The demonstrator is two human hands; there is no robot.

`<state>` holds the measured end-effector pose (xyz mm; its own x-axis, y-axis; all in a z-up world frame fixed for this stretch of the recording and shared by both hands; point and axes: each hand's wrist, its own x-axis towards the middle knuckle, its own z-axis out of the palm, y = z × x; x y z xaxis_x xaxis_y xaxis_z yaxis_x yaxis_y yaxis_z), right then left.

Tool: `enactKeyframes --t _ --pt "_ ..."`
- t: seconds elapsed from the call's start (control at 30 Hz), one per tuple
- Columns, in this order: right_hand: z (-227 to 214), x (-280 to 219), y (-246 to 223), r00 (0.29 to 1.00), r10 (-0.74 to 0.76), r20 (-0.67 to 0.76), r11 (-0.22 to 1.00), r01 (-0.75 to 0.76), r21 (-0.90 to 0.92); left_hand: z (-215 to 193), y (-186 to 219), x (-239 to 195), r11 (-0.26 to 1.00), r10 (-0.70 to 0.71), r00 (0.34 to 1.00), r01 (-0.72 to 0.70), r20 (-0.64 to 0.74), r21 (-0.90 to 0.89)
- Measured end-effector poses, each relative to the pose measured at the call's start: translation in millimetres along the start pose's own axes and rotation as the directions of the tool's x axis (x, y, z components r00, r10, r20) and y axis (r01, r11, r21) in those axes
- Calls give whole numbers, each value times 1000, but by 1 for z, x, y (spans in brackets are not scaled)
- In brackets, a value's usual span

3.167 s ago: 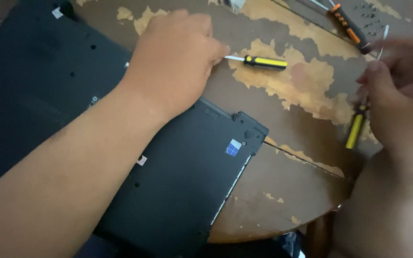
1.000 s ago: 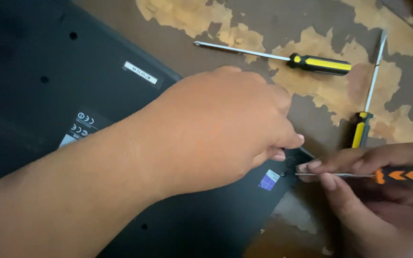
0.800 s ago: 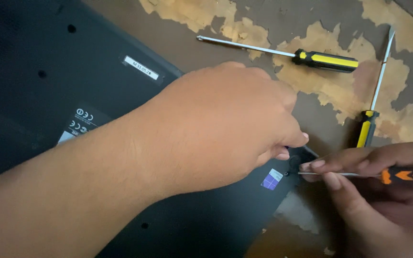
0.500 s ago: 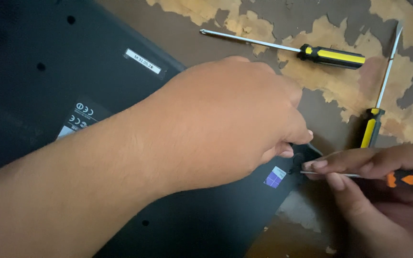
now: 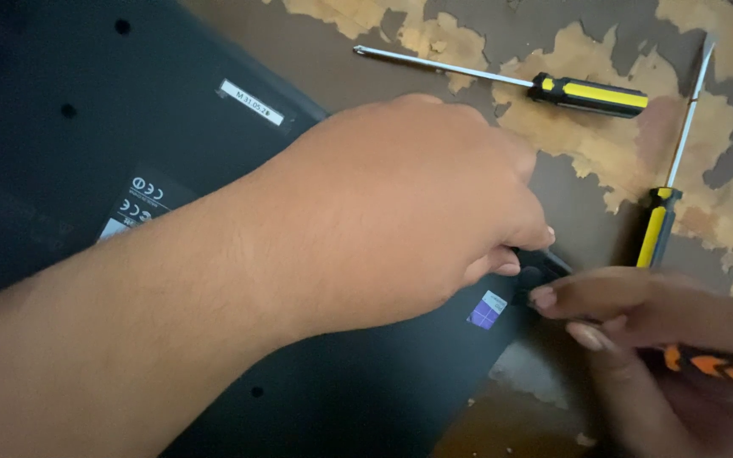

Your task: The person places the bottom cover onto a laptop and secures it by screwing in multiple screws using different screwdrivers. The laptop is held steady on a table while the person works on the underside.

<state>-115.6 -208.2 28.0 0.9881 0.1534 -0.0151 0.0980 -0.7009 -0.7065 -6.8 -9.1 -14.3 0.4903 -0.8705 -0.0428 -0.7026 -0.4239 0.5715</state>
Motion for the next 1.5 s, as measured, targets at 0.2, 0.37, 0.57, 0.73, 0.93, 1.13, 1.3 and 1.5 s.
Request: enactKeyframes --t 0.2,0.37,0.57,0.73,0.93,1.13,1.3,1.5 --pt "2 -2 0 999 38 -35 997 -35 74 -7 4 -2 995 -77 995 80 59 -56" --pt "6 -5 -1 995 79 -54 995 -76 69 -3 3 0 999 -43 998 44 51 -13" --pt "3 -6 10 996 82 -40 984 -74 159 -7 5 0 998 -60 997 61 41 -24" --pt "1 -5 9 999 37 -31 992 -33 119 -10 6 0 996 -87 991 90 98 -22" --pt "-1 1 3 1000 18 16 999 -18 44 -8 5 -1 995 -89 994 91 59 -39" --pt "-2 1 5 999 40 4 993 -40 108 -7 5 0 994 -85 993 90 77 -63" --pt "-4 2 9 1000 -7 26 997 5 82 3 0 0 999 36 996 -36 -80 4" --pt "-12 2 35 977 -191 98 979 182 96 -3 4 -2 999 -27 1000 27 1 -36"
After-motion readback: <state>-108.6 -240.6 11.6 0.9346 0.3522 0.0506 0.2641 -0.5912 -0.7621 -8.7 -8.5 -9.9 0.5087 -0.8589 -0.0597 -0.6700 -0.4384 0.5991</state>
